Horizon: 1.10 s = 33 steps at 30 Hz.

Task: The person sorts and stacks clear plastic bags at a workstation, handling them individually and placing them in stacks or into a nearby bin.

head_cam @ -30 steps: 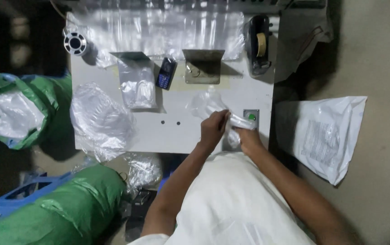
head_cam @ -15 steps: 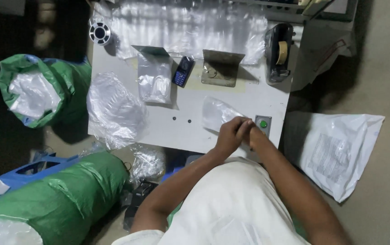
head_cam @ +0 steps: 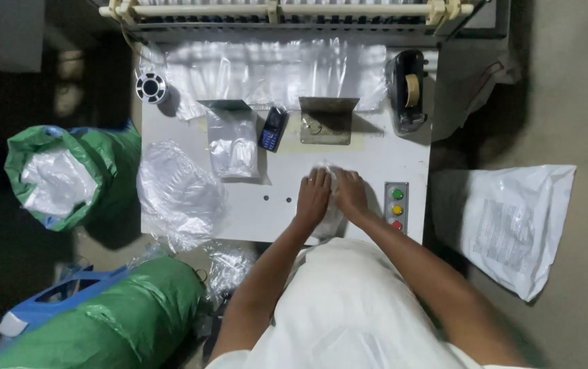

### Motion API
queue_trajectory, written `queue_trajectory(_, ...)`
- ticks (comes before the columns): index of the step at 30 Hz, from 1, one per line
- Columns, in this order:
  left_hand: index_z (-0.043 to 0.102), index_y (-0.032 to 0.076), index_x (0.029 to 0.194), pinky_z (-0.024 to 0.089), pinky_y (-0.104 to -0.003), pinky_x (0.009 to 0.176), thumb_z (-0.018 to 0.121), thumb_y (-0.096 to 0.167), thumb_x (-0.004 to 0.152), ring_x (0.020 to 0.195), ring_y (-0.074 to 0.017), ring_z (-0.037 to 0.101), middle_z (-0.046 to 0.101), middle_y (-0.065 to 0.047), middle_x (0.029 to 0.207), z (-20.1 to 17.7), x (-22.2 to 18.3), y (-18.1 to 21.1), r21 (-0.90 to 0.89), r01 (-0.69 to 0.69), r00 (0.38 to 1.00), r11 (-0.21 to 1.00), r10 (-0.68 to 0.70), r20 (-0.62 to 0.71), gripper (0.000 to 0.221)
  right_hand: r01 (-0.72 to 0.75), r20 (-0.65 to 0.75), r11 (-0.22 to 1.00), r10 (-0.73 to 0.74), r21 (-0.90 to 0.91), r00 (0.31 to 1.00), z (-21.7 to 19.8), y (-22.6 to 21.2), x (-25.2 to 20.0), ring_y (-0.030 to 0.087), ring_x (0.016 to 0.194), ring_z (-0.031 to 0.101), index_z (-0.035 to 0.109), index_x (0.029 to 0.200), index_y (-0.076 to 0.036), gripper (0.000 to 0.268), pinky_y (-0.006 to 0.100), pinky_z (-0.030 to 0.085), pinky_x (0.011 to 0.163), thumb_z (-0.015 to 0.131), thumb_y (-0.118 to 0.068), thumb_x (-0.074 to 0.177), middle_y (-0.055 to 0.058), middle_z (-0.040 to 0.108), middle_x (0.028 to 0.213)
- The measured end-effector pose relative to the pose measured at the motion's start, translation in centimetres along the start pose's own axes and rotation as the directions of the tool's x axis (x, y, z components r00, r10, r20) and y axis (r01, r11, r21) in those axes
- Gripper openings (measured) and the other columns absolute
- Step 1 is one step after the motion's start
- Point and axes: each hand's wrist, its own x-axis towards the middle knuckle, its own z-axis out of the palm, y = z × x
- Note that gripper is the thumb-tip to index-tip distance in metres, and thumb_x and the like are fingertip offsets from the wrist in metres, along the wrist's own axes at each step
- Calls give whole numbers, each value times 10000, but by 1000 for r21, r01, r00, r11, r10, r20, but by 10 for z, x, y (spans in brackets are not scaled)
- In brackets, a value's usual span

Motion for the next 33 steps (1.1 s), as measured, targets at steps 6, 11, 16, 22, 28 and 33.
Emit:
queue_trajectory(6, 536, 176, 1460, 435, -470, 950, 706, 305, 927, 1084, -341, 655, 635, -112, 1110, 30, -2, -36, -182, 83, 992, 980, -98, -74, 574, 437, 14, 802, -473, -407, 881, -3, -27, -71, 448, 1439, 397, 634, 1293, -20, 445, 636, 300, 1175, 640, -243, 908, 236, 532, 1442)
queue_trajectory(11, 604, 122, 1178, 289, -474, 1175, 718, 139, 908, 1168, -316, 627, 642, -113, 1141, 19, -17, -26, -190, 25, 993, 982, -46, -110, 294, 479, -145, 779, -572, -405, 807, 24, 10, -54, 390, 1427, 411, 623, 1220, -35, 444, 574, 346, 1173, 675, -339, 901, 181, 485, 1461)
queue_trajectory(16, 500, 76, 1277, 543, -397, 938, 686, 185, 977, 1128, -329, 648, 544, -130, 1234, 16, -30, -15, -510, 27, 994, 860, 29, 102, 369, 297, 171, 944, -271, -147, 947, -6, 30, -35, 413, 1368, 492, 285, 1565, -64, 692, 483, 409, 1158, 609, -264, 988, 187, 579, 1307)
queue_trajectory(22, 601, 194, 1133, 474, -397, 930, 590, 348, 1033, 1017, -236, 605, 553, -14, 1035, 25, -23, -20, -335, -70, 967, 940, 147, 208, 185, 472, 119, 848, -457, -239, 881, -18, 45, -39, 308, 1212, 605, 648, 1111, -62, 235, 410, 526, 970, 534, -256, 1043, 104, 605, 1210)
queue_trajectory(28, 576, 155, 1196, 513, -384, 965, 732, 294, 942, 1129, -300, 570, 530, -69, 1157, -9, -31, 0, -561, 276, 952, 780, -141, 272, 329, 279, 218, 952, -249, -124, 944, -40, 42, -40, 237, 997, 684, 543, 1305, -116, 374, 335, 576, 836, 482, -401, 1071, 80, 616, 1041)
queue_trajectory(33, 705, 127, 989, 503, -404, 873, 843, 246, 831, 976, -287, 661, 663, -81, 1012, 17, -11, -3, -414, 337, 931, 846, -232, 283, 241, 203, 151, 979, -200, -4, 968, -23, 39, -18, 287, 1091, 547, 636, 1169, -140, 267, 435, 474, 930, 736, -159, 921, 69, 514, 1177)
